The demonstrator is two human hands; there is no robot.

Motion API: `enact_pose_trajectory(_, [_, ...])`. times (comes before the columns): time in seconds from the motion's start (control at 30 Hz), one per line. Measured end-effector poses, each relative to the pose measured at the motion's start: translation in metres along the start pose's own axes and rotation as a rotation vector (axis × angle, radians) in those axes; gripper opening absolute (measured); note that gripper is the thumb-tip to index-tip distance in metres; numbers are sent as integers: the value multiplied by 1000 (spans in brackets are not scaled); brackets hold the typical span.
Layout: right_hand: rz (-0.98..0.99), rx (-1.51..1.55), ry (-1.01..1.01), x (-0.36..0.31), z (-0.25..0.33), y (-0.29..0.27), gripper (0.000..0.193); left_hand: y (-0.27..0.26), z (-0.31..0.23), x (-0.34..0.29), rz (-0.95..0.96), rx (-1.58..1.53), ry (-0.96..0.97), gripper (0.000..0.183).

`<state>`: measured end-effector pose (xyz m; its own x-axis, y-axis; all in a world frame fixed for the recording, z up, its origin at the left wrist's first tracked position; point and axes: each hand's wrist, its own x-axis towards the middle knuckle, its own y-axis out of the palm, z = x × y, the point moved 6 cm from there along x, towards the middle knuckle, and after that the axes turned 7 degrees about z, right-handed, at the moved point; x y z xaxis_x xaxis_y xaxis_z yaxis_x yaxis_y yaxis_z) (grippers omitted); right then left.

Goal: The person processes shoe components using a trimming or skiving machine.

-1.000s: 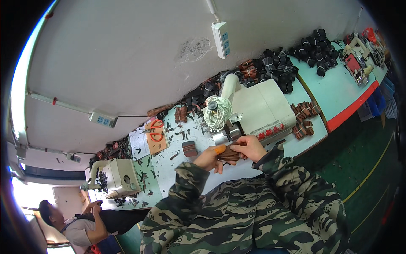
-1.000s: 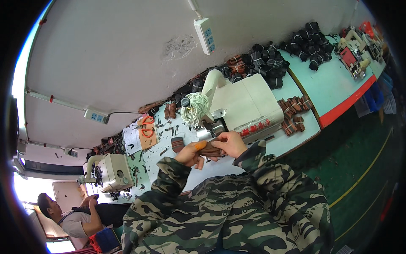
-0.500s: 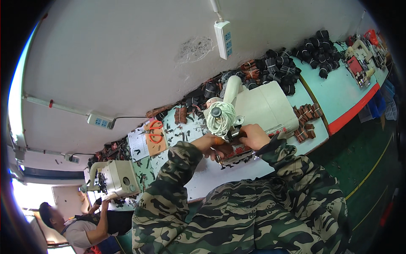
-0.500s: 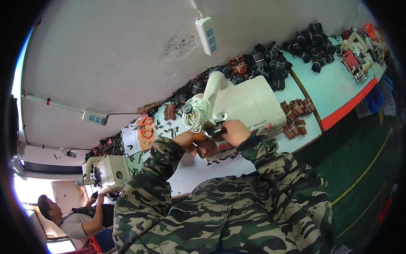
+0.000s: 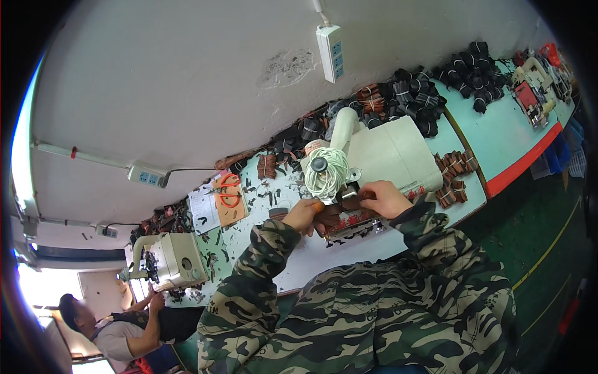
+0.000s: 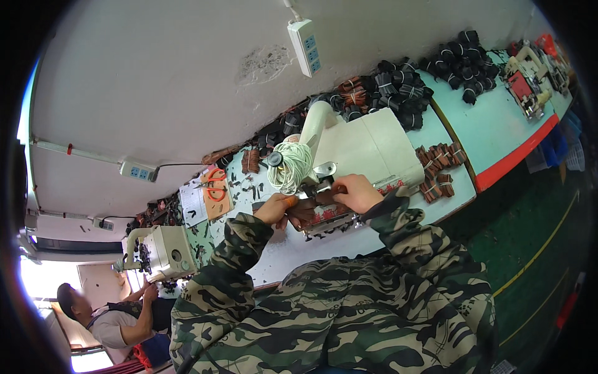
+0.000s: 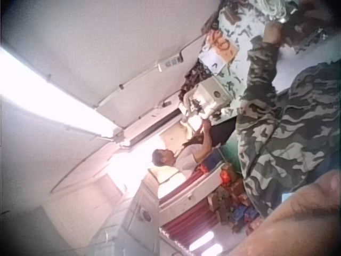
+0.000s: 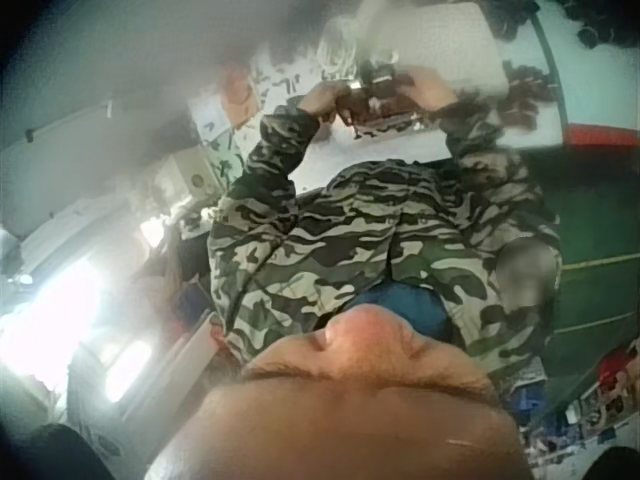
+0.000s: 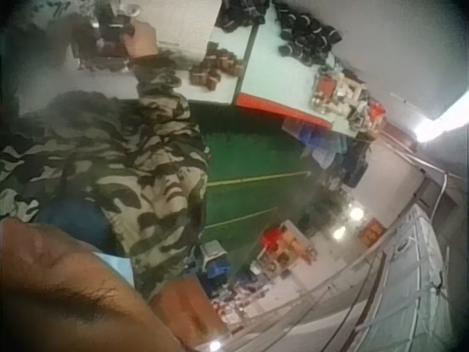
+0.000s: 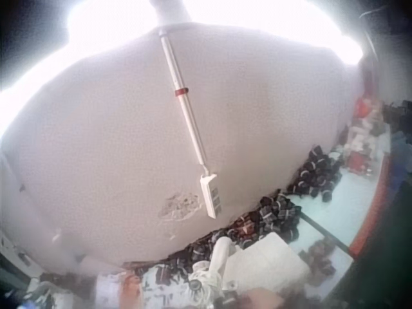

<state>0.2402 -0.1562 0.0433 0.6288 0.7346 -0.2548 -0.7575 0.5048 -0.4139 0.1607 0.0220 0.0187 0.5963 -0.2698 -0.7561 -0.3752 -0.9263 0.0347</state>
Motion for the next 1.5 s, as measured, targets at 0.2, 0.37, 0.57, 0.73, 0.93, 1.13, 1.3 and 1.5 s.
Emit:
enact_pose_trajectory(0.2, [60, -50, -119, -11, 2, -3, 18, 1, -1, 0, -71, -26, 25, 27])
enact_pose_trajectory(0.37, [-61, -128, -138, 4, 8, 13, 19, 12, -15, 1, 104, -25, -35, 26])
enact_pose_trajectory(0.57, [50, 28, -56, -3, -4, 5, 21, 1, -2, 9, -90, 26, 47, 26])
enact_pose_trajectory(0.73, [-86, -263, -159, -1, 10, 17, 21, 4, -5, 7, 91, -53, 26, 26])
enact_pose_trajectory(0.93, [18, -174, -114, -5, -2, 9, 23, 14, -16, 4, -88, -120, 124, 25])
enact_pose_trajectory(1.13, [-156, -277, -93, -4, 10, 11, 19, 3, -5, 2, 7, -17, 40, 26])
enact_pose_trajectory(1.3, [-6, -220, -213, -6, 7, 10, 21, 20, -15, 9, -33, 26, 105, 28])
enact_pose_trajectory(1.5, [-85, -226, -126, -6, 7, 9, 20, 4, 3, 5, -59, -17, 117, 28])
